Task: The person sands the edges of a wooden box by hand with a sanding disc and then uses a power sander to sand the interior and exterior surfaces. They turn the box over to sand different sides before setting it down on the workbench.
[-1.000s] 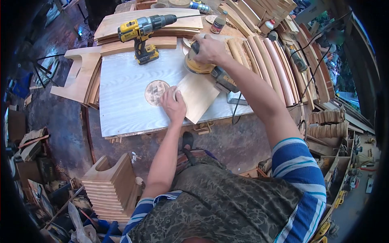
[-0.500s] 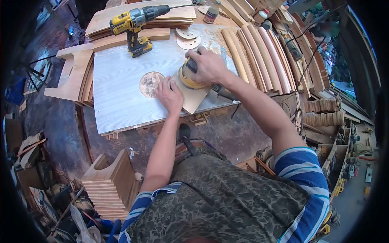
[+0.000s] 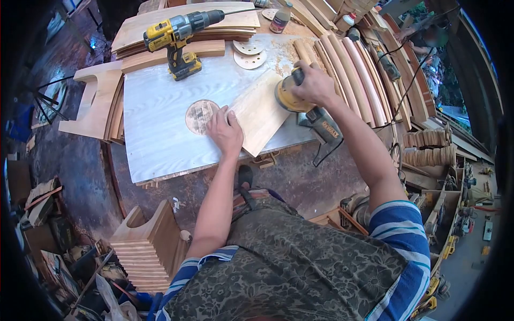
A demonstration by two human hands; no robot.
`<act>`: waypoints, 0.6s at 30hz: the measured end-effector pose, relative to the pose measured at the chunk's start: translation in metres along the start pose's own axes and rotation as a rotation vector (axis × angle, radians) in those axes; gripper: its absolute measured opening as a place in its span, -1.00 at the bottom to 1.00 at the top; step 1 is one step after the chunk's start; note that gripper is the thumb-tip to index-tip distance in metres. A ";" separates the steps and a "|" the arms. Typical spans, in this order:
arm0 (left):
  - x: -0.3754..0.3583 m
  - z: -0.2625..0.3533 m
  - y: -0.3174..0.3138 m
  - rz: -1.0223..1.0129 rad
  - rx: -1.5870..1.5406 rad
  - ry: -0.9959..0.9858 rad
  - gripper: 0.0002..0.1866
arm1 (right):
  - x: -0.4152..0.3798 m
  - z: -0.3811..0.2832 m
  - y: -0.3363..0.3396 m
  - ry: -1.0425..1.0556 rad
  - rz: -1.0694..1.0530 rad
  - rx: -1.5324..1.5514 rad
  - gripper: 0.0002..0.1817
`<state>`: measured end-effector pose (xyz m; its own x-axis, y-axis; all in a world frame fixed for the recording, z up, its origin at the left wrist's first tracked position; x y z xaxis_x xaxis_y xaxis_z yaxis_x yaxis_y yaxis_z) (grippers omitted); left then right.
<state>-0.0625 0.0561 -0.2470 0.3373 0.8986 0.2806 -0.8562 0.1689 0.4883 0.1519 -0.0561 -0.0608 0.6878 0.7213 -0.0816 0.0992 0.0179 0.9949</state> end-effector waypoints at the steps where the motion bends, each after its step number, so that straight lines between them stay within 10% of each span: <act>1: 0.001 0.001 0.000 -0.001 0.000 -0.004 -0.71 | 0.006 0.011 -0.004 -0.019 0.029 0.011 -0.27; 18: -0.001 0.000 -0.004 0.025 -0.004 -0.042 -0.68 | -0.035 -0.022 -0.016 0.207 0.053 -0.013 -0.29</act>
Point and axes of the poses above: each hand's wrist, its own x-axis towards the middle knuckle, its own y-axis out of the back of the hand, z = x × y, the point moved 1 cm from there along x, towards the middle knuckle, and after that the axes turned 4 degrees about y, right-handed, at the moved point
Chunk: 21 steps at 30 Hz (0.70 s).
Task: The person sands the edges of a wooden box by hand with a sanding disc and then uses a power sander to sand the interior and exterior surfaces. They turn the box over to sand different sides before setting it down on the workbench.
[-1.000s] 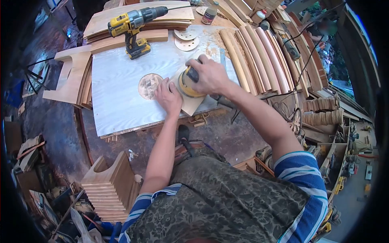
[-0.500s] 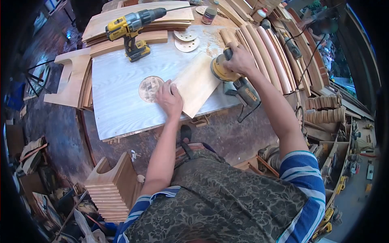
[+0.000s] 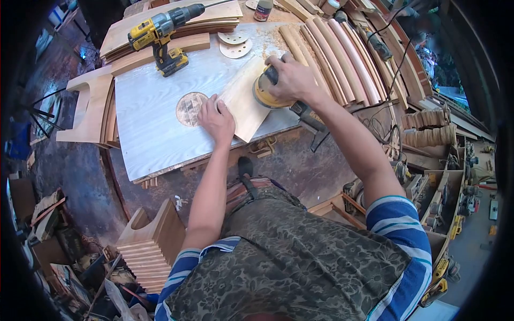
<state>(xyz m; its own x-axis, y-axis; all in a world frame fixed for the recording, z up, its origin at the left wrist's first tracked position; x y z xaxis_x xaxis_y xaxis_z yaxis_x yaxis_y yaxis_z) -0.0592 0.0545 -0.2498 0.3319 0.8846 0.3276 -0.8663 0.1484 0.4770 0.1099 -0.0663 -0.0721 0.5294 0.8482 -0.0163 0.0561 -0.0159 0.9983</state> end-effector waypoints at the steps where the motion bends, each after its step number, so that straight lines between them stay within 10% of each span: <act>1: 0.001 0.000 0.000 0.004 -0.004 0.004 -0.68 | -0.004 -0.007 -0.002 0.040 0.027 0.002 -0.30; 10: -0.003 -0.017 0.022 -0.089 -0.148 0.096 -0.37 | -0.025 -0.042 0.003 0.038 -0.032 0.021 -0.28; 13: -0.033 -0.031 0.072 -0.238 -0.015 -0.034 0.02 | -0.022 -0.036 0.007 0.008 -0.066 0.000 -0.26; 21: -0.087 -0.032 0.076 -0.352 0.122 -0.282 0.13 | -0.027 -0.039 0.007 0.048 -0.071 -0.009 -0.25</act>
Point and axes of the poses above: each hand's wrist, its own x-axis towards the middle knuckle, its own y-axis out of the back of the hand, z = x × y, the point moved 1 cm from there along x, towards the middle knuckle, and after that the axes turned 4 degrees about y, right-handed, at the moved point
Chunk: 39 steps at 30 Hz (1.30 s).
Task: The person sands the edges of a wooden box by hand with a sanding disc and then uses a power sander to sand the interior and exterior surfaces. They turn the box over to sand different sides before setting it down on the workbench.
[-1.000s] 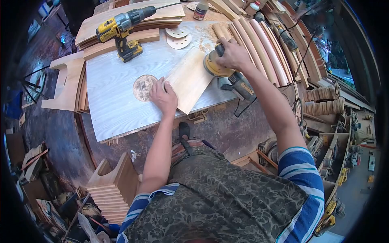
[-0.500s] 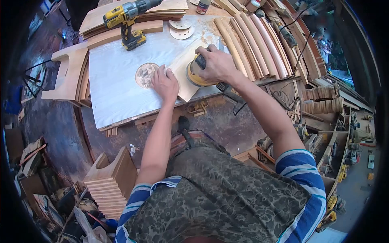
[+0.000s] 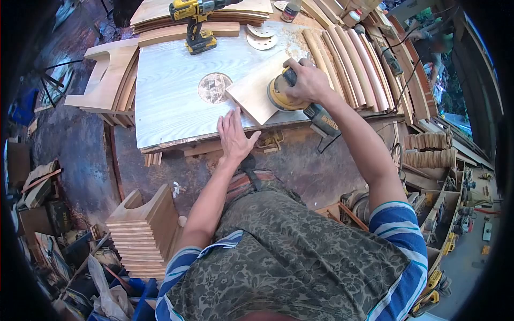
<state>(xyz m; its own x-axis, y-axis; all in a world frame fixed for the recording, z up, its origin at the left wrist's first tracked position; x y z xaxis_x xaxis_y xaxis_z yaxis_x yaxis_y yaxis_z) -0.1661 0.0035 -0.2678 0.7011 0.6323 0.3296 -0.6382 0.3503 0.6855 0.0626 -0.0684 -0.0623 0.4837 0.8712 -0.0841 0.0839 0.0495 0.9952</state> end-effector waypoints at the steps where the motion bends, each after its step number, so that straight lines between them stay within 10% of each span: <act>1: -0.003 -0.003 -0.005 0.023 0.012 -0.020 0.15 | -0.002 -0.003 0.000 0.012 0.003 -0.010 -0.26; 39: 0.014 0.011 -0.010 -0.148 -0.143 0.143 0.08 | -0.018 -0.059 -0.007 0.038 0.008 0.054 -0.25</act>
Point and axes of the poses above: each hand's wrist, its own x-axis towards the middle knuckle, its own y-axis out of the back of the hand, z = x × y, the point moved 1 cm from there along x, towards the middle knuckle, and after that the axes turned 4 degrees about y, right-handed, at the moved point
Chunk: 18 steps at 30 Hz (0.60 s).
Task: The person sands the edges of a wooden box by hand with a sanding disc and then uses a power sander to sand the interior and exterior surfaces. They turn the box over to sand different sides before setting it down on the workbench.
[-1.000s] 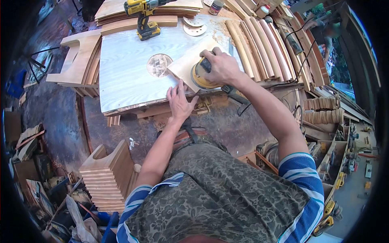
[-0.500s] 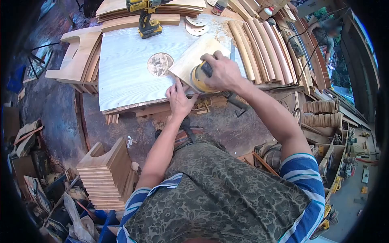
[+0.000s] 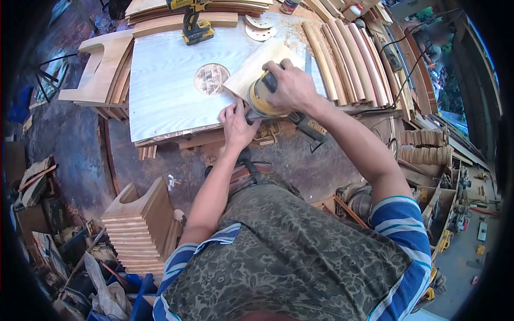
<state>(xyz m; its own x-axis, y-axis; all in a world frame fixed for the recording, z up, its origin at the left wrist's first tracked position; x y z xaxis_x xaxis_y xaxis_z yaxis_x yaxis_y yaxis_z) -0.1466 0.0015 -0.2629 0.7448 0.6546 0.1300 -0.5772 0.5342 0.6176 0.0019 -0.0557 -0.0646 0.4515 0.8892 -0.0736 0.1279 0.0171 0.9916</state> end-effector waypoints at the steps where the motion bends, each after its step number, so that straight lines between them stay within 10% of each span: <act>1: 0.001 0.002 0.001 -0.050 0.025 -0.003 0.09 | 0.007 0.003 0.000 0.007 0.002 -0.003 -0.25; 18: -0.003 0.016 -0.019 0.234 -0.048 0.042 -0.24 | 0.098 -0.017 0.005 -0.008 0.051 -0.041 -0.23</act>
<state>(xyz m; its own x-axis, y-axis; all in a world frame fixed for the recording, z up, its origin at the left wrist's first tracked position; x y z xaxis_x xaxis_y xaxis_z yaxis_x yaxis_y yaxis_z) -0.1331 -0.0190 -0.2629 0.5751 0.7845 0.2320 -0.7483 0.3898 0.5368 0.0315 0.0398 -0.0647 0.4640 0.8855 -0.0235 0.0682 -0.0093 0.9976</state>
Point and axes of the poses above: each hand's wrist, its own x-axis towards the middle knuckle, its own y-axis out of the back of the hand, z = x × y, the point moved 1 cm from there along x, towards the middle knuckle, and after that the axes turned 4 degrees about y, right-handed, at the moved point
